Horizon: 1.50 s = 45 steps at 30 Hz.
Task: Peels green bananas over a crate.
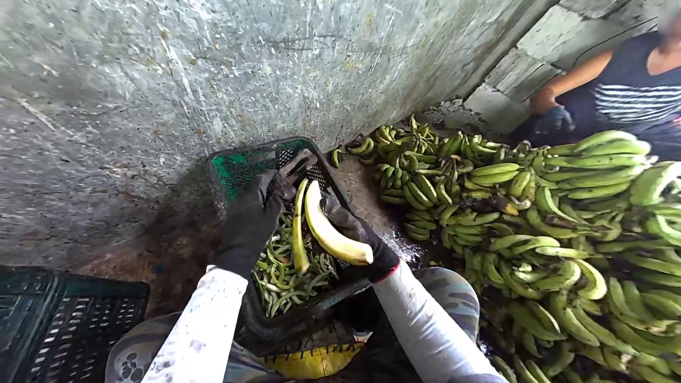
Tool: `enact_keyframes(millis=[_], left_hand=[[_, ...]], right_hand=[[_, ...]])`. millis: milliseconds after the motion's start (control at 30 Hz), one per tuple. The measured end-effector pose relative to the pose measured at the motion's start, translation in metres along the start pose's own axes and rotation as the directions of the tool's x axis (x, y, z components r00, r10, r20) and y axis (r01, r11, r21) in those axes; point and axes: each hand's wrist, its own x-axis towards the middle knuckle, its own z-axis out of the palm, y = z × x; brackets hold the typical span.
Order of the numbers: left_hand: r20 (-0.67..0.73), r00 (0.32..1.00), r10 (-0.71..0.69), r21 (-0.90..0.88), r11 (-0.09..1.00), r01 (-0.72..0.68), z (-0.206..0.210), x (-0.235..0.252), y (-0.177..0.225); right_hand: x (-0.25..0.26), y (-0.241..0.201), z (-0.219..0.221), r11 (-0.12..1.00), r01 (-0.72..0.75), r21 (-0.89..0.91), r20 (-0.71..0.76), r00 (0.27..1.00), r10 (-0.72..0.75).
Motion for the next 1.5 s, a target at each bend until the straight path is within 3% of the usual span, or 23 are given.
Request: enact_keyframes(millis=[133, 300, 433, 500, 567, 633, 667, 767, 833, 900, 967, 1033, 1100, 1233, 1333, 1400, 1500], left_hand=[[-0.025, 0.997, 0.067, -0.053, 0.996, -0.068, 0.004, -0.018, 0.007], [-0.128, 0.945, 0.301, 0.025, 0.954, -0.3, 0.037, -0.053, 0.025], [-0.222, 0.908, 0.354, 0.133, 0.934, -0.332, 0.041, -0.059, 0.028], [-0.174, 0.933, 0.316, 0.144, 0.945, -0.293, 0.034, -0.052, 0.024], [-0.078, 0.967, 0.242, 0.104, 0.967, -0.233, 0.022, -0.037, 0.017], [-0.008, 0.978, 0.21, 0.088, 0.974, -0.208, 0.011, -0.019, 0.006], [0.02, 0.98, 0.199, 0.082, 0.976, -0.2, 0.007, -0.012, 0.002], [0.084, 0.987, 0.14, 0.123, 0.981, -0.15, 0.004, 0.004, -0.008], [0.122, 0.991, 0.05, 0.127, 0.99, -0.065, 0.003, 0.009, -0.006], [0.131, 0.991, -0.007, 0.07, 0.998, -0.002, 0.008, 0.009, -0.003], [0.101, 0.994, 0.042, -0.029, 0.999, -0.039, 0.018, 0.0, 0.001], [0.068, 0.976, 0.207, -0.058, 0.977, -0.203, 0.031, -0.011, 0.007], [-0.007, 0.923, 0.386, -0.018, 0.922, -0.386, 0.047, -0.017, 0.011], [-0.139, 0.836, 0.531, 0.089, 0.847, -0.524, 0.065, -0.025, 0.016], [-0.18, 0.806, 0.564, 0.151, 0.825, -0.544, 0.068, -0.027, 0.015], [-0.146, 0.823, 0.549, 0.168, 0.834, -0.526, 0.067, -0.026, 0.014], [-0.03, 0.909, 0.416, 0.09, 0.907, -0.412, 0.058, -0.022, 0.017]], right_hand=[[0.0, -0.01, -0.01, 0.98, 0.066, -0.188, -0.325, 0.937, -0.126], [0.02, -0.031, 0.005, 0.907, 0.378, -0.187, -0.623, 0.668, -0.407], [0.023, -0.039, 0.015, 0.888, 0.38, -0.257, -0.723, 0.535, -0.438], [0.029, -0.038, 0.009, 0.898, 0.384, -0.214, -0.692, 0.589, -0.417], [0.029, -0.035, -0.003, 0.927, 0.34, -0.16, -0.539, 0.756, -0.37], [0.005, -0.035, -0.005, 0.962, 0.103, -0.253, -0.278, 0.945, -0.174], [-0.003, -0.038, -0.005, 0.951, -0.006, -0.309, -0.186, 0.981, -0.054], [-0.004, -0.042, -0.006, 0.855, -0.224, -0.467, -0.027, 0.971, 0.239], [-0.004, -0.039, -0.008, 0.822, -0.31, -0.477, -0.046, 0.943, 0.329], [-0.004, -0.032, -0.015, 0.883, -0.313, -0.351, -0.164, 0.949, 0.27], [-0.001, -0.026, -0.024, 0.982, -0.171, -0.083, -0.264, 0.954, 0.144], [0.005, -0.024, -0.029, 0.98, 0.098, 0.176, -0.318, 0.947, -0.038], [0.01, -0.027, -0.031, 0.916, 0.287, 0.281, -0.374, 0.911, -0.171], [0.001, -0.029, -0.04, 0.844, 0.46, 0.277, -0.45, 0.838, -0.309], [0.002, -0.032, -0.039, 0.797, 0.528, 0.292, -0.601, 0.75, -0.276], [0.0, -0.029, -0.042, 0.818, 0.487, 0.306, -0.549, 0.792, -0.266], [-0.007, -0.028, -0.035, 0.902, 0.348, 0.257, -0.353, 0.902, -0.247]])
